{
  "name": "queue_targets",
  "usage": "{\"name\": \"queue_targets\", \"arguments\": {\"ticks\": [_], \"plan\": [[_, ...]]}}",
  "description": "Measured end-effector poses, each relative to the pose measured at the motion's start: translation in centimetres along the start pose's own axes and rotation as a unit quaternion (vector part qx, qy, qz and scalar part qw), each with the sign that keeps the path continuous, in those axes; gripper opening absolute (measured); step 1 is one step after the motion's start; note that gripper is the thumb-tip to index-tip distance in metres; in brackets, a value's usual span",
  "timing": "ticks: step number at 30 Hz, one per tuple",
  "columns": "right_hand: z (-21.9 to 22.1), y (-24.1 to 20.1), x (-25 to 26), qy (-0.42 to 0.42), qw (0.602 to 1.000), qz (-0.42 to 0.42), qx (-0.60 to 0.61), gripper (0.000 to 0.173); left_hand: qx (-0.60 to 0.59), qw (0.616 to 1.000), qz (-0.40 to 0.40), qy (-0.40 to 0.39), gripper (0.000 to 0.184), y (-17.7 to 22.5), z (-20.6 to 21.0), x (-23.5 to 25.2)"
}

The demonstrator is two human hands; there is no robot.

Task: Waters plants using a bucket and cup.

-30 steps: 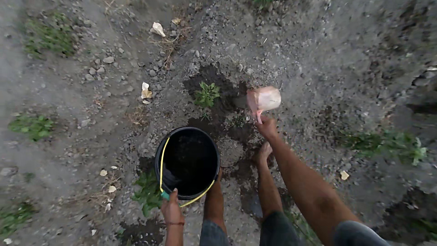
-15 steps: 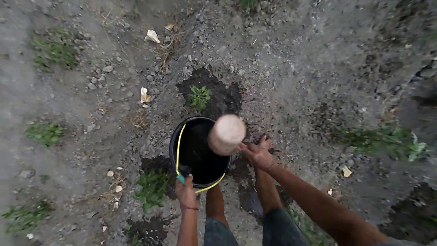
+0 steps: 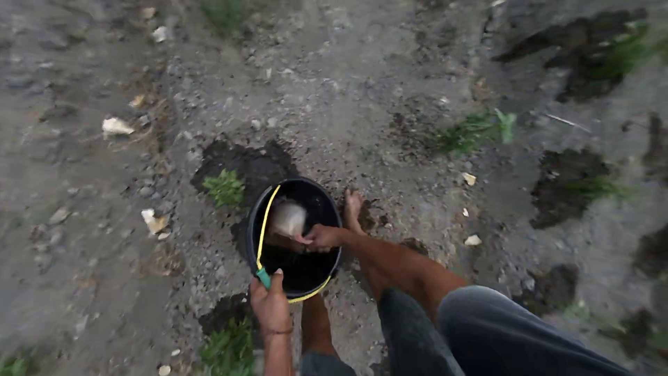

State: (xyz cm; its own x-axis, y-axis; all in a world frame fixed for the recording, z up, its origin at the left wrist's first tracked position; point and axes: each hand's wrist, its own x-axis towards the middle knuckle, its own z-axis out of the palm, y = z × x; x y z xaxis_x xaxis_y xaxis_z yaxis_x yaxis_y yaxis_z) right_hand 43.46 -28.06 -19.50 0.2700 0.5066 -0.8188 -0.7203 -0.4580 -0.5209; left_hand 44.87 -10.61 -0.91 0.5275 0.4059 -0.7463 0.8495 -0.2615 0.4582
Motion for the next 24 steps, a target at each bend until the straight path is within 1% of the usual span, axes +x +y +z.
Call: {"name": "queue_targets", "arguments": {"ticks": [1, 2, 3, 4, 6, 9, 11, 13, 14, 16, 18, 20, 22, 24], "plan": [[-1.2, 0.7, -1.0, -0.014, 0.993, 0.013, 0.116, 0.021, 0.016, 1.0, 0.006, -0.009, 0.023, 0.5, 0.8, -0.4], [-2.3, 1.5, -2.2, -0.034, 0.976, 0.014, 0.213, 0.02, 0.032, 0.999, 0.011, -0.014, 0.019, 0.9, 1.5, -0.9], [-3.2, 2.6, -3.5, -0.051, 0.959, 0.002, 0.28, 0.019, 0.044, 0.999, 0.017, -0.019, 0.017, 1.3, 2.1, -1.3], [-3.7, 4.1, -4.8, -0.059, 0.945, -0.023, 0.321, 0.02, 0.053, 0.998, 0.023, -0.025, 0.015, 1.7, 2.7, -1.5], [-4.0, 7.3, -7.6, -0.055, 0.926, -0.083, 0.365, 0.021, 0.055, 0.997, 0.043, -0.035, 0.012, 1.9, 3.9, -1.7], [-3.7, 11.7, -12.6, -0.032, 0.896, -0.158, 0.413, 0.013, 0.086, 0.993, 0.065, -0.037, 0.01, 2.1, 6.2, -1.4], [-3.6, 14.5, -15.8, -0.001, 0.871, -0.197, 0.451, 0.009, 0.109, 0.991, 0.068, -0.04, 0.015, 2.8, 7.9, -1.4], [-3.8, 17.0, -19.0, 0.05, 0.843, -0.223, 0.486, 0.011, 0.124, 0.99, 0.067, -0.03, 0.011, 3.8, 10.0, -1.8], [-4.0, 18.1, -20.3, 0.078, 0.824, -0.236, 0.51, 0.012, 0.125, 0.99, 0.066, -0.023, 0.011, 4.2, 11.0, -2.0], [-4.8, 20.1, -22.1, 0.135, 0.768, -0.257, 0.571, 0.013, 0.125, 0.99, 0.062, -0.009, 0.014, 5.2, 12.8, -2.6], [-6.3, 21.8, -23.2, 0.205, 0.708, -0.261, 0.623, 0.016, 0.118, 0.991, 0.065, 0.001, 0.014, 6.4, 14.5, -3.3], [-8.2, 23.1, -23.4, 0.285, 0.647, -0.241, 0.665, 0.023, 0.11, 0.992, 0.06, 0.004, 0.013, 7.7, 15.8, -4.2], [-10.6, 24.6, -23.3, 0.348, 0.58, -0.212, 0.705, 0.023, 0.103, 0.993, 0.05, 0.003, 0.011, 8.7, 16.7, -4.9], [-13.1, 26.0, -23.5, 0.392, 0.516, -0.184, 0.739, 0.021, 0.094, 0.995, 0.041, 0.011, 0.012, 9.6, 17.3, -5.3]]}}
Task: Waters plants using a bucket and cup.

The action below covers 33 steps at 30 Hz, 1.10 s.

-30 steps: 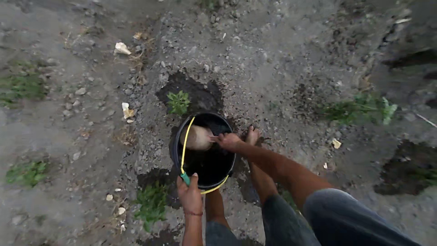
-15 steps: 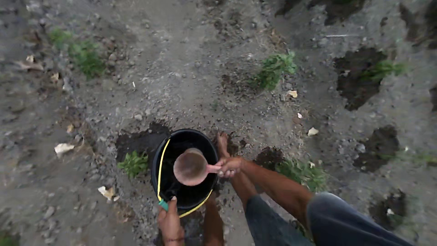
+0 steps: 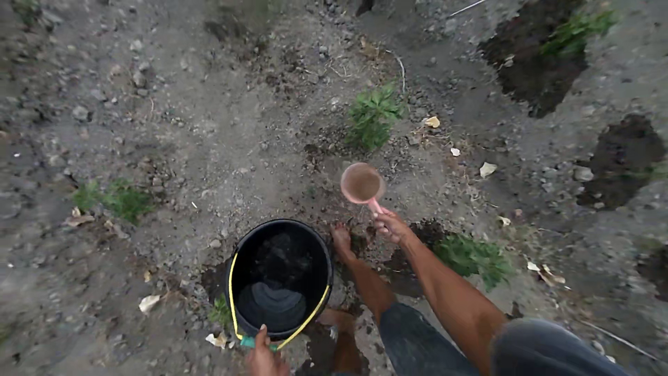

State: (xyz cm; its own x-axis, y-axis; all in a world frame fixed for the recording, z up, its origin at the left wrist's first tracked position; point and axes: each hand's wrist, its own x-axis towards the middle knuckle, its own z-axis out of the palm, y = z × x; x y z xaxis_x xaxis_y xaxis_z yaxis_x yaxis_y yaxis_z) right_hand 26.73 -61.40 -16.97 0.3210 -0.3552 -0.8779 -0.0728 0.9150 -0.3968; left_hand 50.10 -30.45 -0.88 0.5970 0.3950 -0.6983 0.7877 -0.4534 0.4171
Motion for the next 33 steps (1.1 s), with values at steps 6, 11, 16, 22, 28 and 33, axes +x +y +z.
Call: {"name": "queue_targets", "arguments": {"ticks": [6, 11, 16, 22, 28, 33], "plan": [[-1.0, -5.3, 3.9, 0.118, 0.992, -0.028, 0.032, 0.017, -0.027, 0.999, -0.015, 0.006, 0.019, 3.2, 1.2, -0.5], [0.2, -7.6, 4.2, 0.171, 0.985, -0.03, 0.007, 0.023, -0.019, 1.0, -0.006, 0.017, 0.023, 5.9, 2.2, -0.6], [2.6, -8.7, 3.7, 0.191, 0.981, -0.045, 0.01, 0.024, -0.004, 1.0, 0.02, 0.002, 0.021, 9.1, 3.1, 0.2], [4.8, -9.3, 3.7, 0.208, 0.975, -0.066, 0.053, 0.024, 0.036, 0.998, 0.057, -0.019, 0.014, 13.3, 5.0, 1.5], [5.2, -8.5, 3.1, 0.239, 0.969, -0.066, 0.012, 0.028, 0.069, 0.992, 0.101, -0.031, 0.018, 16.5, 5.4, 3.1], [5.7, -7.2, 2.1, 0.295, 0.952, -0.036, -0.079, 0.03, 0.082, 0.985, 0.148, -0.023, 0.012, 18.6, 5.8, 3.8]]}}
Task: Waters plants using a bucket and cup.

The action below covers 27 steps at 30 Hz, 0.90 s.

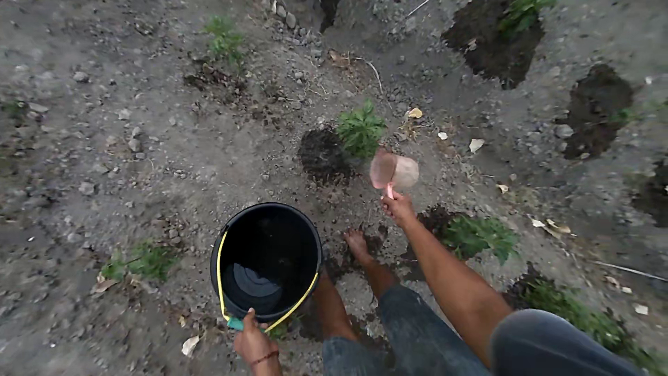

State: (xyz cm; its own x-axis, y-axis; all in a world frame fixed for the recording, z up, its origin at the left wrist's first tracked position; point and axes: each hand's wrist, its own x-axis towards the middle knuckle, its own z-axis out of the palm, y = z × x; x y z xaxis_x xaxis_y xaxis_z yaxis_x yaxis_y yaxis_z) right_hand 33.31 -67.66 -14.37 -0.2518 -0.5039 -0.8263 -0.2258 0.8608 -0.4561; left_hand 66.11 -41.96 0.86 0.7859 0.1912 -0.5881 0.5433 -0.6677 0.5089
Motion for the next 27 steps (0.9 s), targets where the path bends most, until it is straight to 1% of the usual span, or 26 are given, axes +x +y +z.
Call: {"name": "queue_targets", "arguments": {"ticks": [2, 4, 7, 10, 13, 14, 15, 17, 18, 19, 20, 21, 22, 23, 24, 25, 26, 27], "plan": [[-0.1, 0.8, -0.1, 0.015, 0.999, -0.006, -0.048, 0.027, 0.013, 1.0, 0.021, 0.009, 0.01, 0.7, -0.1, 0.3], [-0.2, 1.4, -0.5, 0.027, 0.994, -0.019, -0.108, 0.027, 0.016, 0.999, 0.039, 0.02, 0.012, 1.2, -0.3, 0.7], [-0.1, 2.0, -1.6, 0.039, 0.975, -0.048, -0.215, 0.031, 0.034, 0.997, 0.058, 0.03, 0.01, 2.1, -0.6, 1.2], [0.9, 1.3, -3.8, 0.049, 0.943, -0.048, -0.327, 0.033, 0.053, 0.996, 0.065, 0.032, 0.012, 3.1, -1.2, 2.1], [2.1, 0.8, -6.6, 0.068, 0.888, -0.049, -0.452, 0.046, 0.051, 0.996, 0.067, 0.028, 0.012, 4.1, -1.2, 3.0], [2.5, 0.9, -7.4, 0.07, 0.866, -0.066, -0.49, 0.05, 0.046, 0.996, 0.07, 0.022, 0.012, 4.5, -1.2, 3.3], [3.0, 1.2, -8.3, 0.063, 0.848, -0.1, -0.517, 0.051, 0.042, 0.997, 0.07, 0.011, 0.014, 4.8, -1.3, 3.5], [4.2, 2.1, -10.5, 0.011, 0.815, -0.229, -0.532, 0.046, 0.046, 0.996, 0.069, -0.006, 0.019, 5.8, -1.9, 3.6], [5.2, 2.4, -11.7, -0.037, 0.793, -0.304, -0.527, 0.042, 0.052, 0.996, 0.07, -0.015, 0.019, 6.4, -2.2, 3.7], [6.6, 2.3, -12.8, -0.1, 0.761, -0.368, -0.524, 0.039, 0.057, 0.995, 0.075, -0.023, 0.016, 7.1, -2.4, 3.7], [8.5, 1.8, -13.8, -0.166, 0.717, -0.425, -0.527, 0.038, 0.06, 0.994, 0.078, -0.038, 0.014, 7.9, -2.6, 3.5], [10.9, 0.7, -15.0, -0.242, 0.669, -0.44, -0.548, 0.04, 0.067, 0.993, 0.084, -0.055, 0.014, 8.6, -3.0, 3.3], [13.7, -0.7, -15.8, -0.307, 0.612, -0.443, -0.578, 0.043, 0.072, 0.991, 0.09, -0.07, 0.015, 9.3, -3.4, 3.1], [16.7, -1.8, -16.1, -0.35, 0.55, -0.46, -0.603, 0.046, 0.076, 0.989, 0.098, -0.081, 0.016, 9.9, -3.8, 2.9], [19.9, -3.0, -15.9, -0.38, 0.491, -0.472, -0.626, 0.049, 0.077, 0.987, 0.11, -0.086, 0.018, 10.5, -4.2, 2.8], [23.0, -4.1, -15.4, -0.39, 0.442, -0.49, -0.642, 0.049, 0.073, 0.986, 0.117, -0.091, 0.019, 11.3, -4.7, 2.7], [26.0, -5.2, -14.5, -0.385, 0.406, -0.506, -0.656, 0.047, 0.067, 0.986, 0.122, -0.09, 0.021, 12.3, -5.0, 2.8], [28.6, -6.4, -13.8, -0.378, 0.385, -0.502, -0.675, 0.047, 0.059, 0.987, 0.126, -0.086, 0.021, 13.3, -5.2, 3.0]]}}
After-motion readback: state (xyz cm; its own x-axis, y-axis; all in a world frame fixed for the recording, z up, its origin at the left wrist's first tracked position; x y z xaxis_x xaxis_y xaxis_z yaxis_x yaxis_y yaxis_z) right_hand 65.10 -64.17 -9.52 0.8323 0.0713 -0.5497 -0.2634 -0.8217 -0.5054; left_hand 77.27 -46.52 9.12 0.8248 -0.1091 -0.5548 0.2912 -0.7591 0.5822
